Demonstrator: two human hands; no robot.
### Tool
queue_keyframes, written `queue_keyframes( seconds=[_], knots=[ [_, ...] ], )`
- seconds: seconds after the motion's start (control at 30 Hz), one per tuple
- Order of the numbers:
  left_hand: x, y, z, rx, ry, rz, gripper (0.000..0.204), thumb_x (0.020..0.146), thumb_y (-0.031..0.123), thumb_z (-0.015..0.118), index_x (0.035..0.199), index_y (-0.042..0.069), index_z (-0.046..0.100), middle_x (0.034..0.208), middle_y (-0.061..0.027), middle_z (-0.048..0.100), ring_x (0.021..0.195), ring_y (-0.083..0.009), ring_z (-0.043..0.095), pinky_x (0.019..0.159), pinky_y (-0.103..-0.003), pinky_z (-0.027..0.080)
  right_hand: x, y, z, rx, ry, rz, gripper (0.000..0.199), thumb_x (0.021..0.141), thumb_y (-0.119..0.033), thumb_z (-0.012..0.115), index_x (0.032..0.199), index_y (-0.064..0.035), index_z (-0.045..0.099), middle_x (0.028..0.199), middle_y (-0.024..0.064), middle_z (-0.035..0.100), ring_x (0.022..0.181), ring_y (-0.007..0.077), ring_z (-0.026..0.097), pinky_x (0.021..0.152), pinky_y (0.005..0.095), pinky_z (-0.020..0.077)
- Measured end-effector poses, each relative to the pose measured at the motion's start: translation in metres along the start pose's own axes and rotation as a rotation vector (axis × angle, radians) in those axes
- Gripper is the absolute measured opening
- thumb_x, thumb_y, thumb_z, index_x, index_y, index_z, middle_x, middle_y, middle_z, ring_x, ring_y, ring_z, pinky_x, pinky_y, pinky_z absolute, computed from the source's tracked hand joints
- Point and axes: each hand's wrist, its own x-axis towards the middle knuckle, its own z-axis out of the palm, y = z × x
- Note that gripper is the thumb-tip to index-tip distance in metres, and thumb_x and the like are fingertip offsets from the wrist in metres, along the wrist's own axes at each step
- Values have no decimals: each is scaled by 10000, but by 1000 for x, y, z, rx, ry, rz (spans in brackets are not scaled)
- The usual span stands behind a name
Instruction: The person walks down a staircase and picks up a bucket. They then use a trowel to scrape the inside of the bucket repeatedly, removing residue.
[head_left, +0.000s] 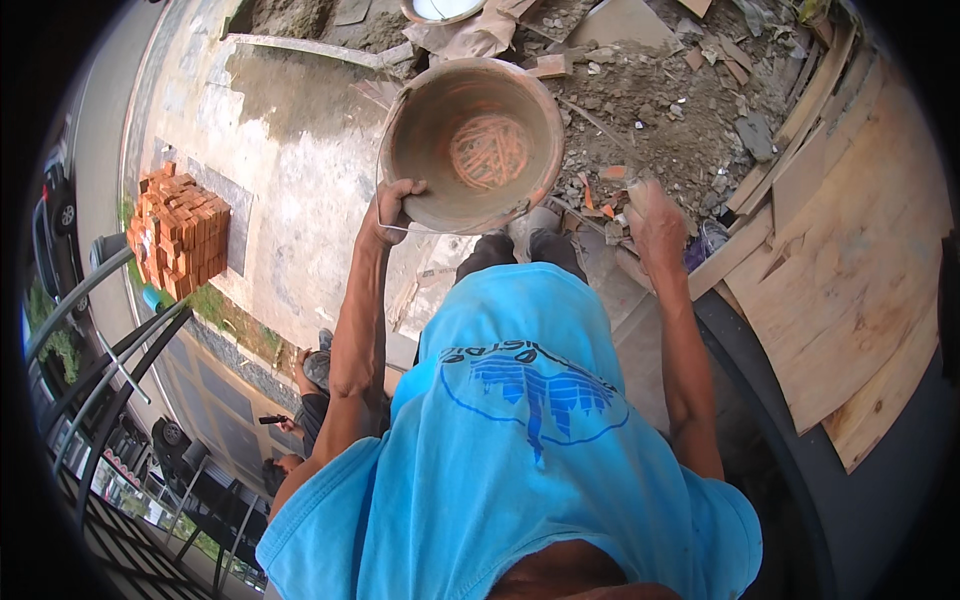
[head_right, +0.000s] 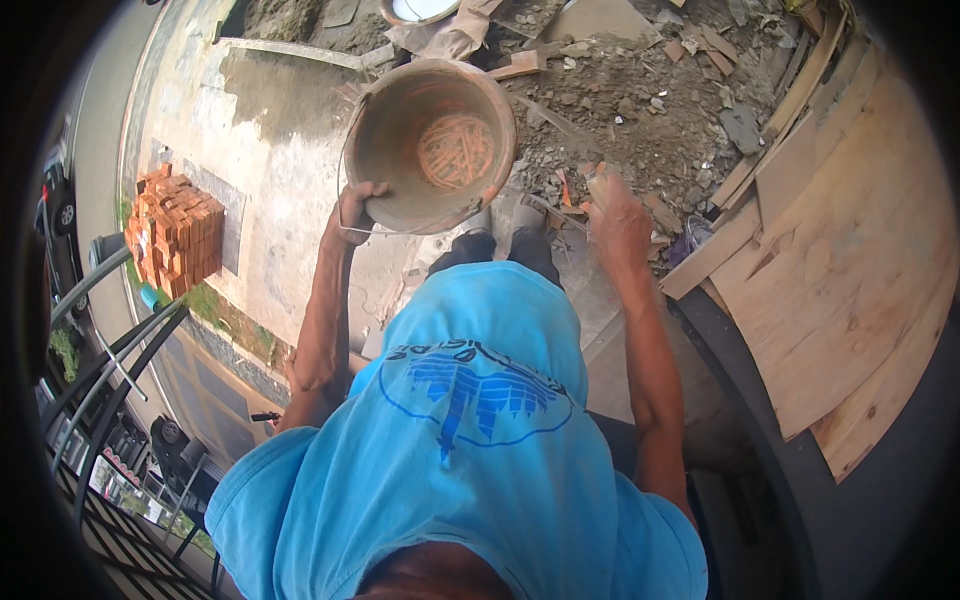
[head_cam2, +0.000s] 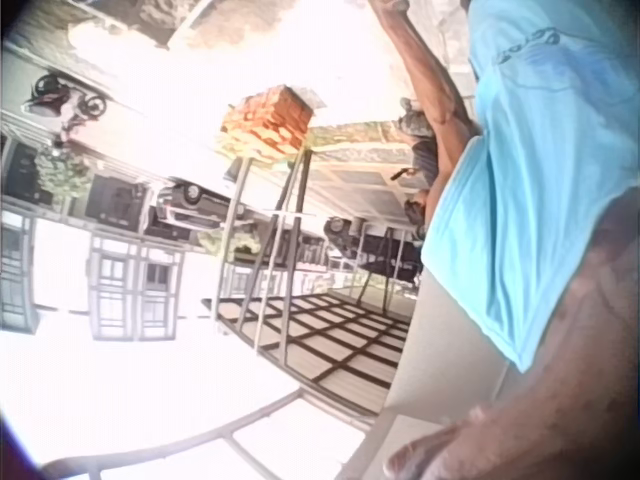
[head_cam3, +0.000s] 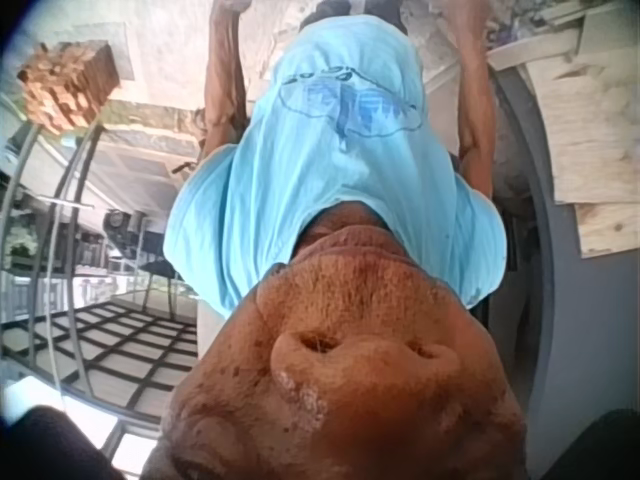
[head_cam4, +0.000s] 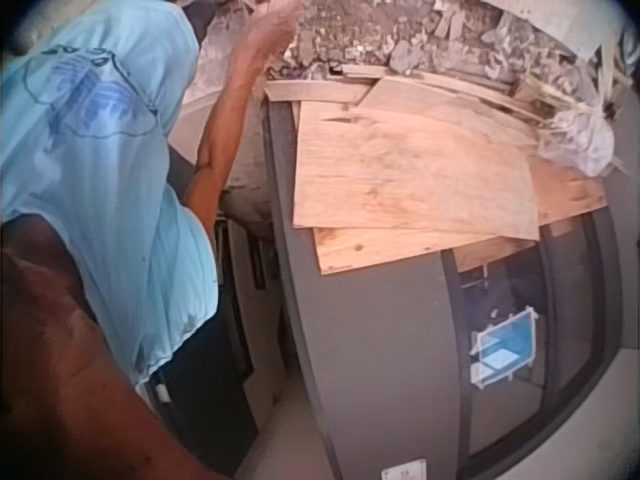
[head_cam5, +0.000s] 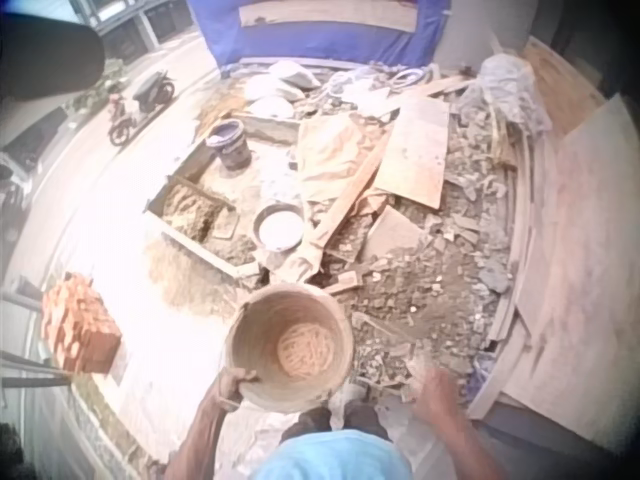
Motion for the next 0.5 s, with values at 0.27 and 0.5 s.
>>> queue_keyframes(
  seconds=[0.27, 0.5],
  knots=[
    [-14, 16, 12, 109, 37, 34, 455, 836, 162, 689, 1203, -83, 577, 1010, -161, 674, 875, -242, 693, 761, -379, 601, -12, 15, -30, 917, -301, 367, 546, 789, -116, 635, 1320, -20, 546, 821, 113, 614, 663, 186, 610, 579, 317, 515],
    [-11, 5, 31, 150, 143, 92, 354, 850, 171, 680, 1086, -89, 632, 900, -145, 687, 711, -227, 680, 601, -374, 568, -23, -45, -78, 833, -252, 109, 693, 772, -85, 618, 1452, -46, 489, 849, 174, 623, 702, 243, 641, 639, 368, 535]
  ],
)
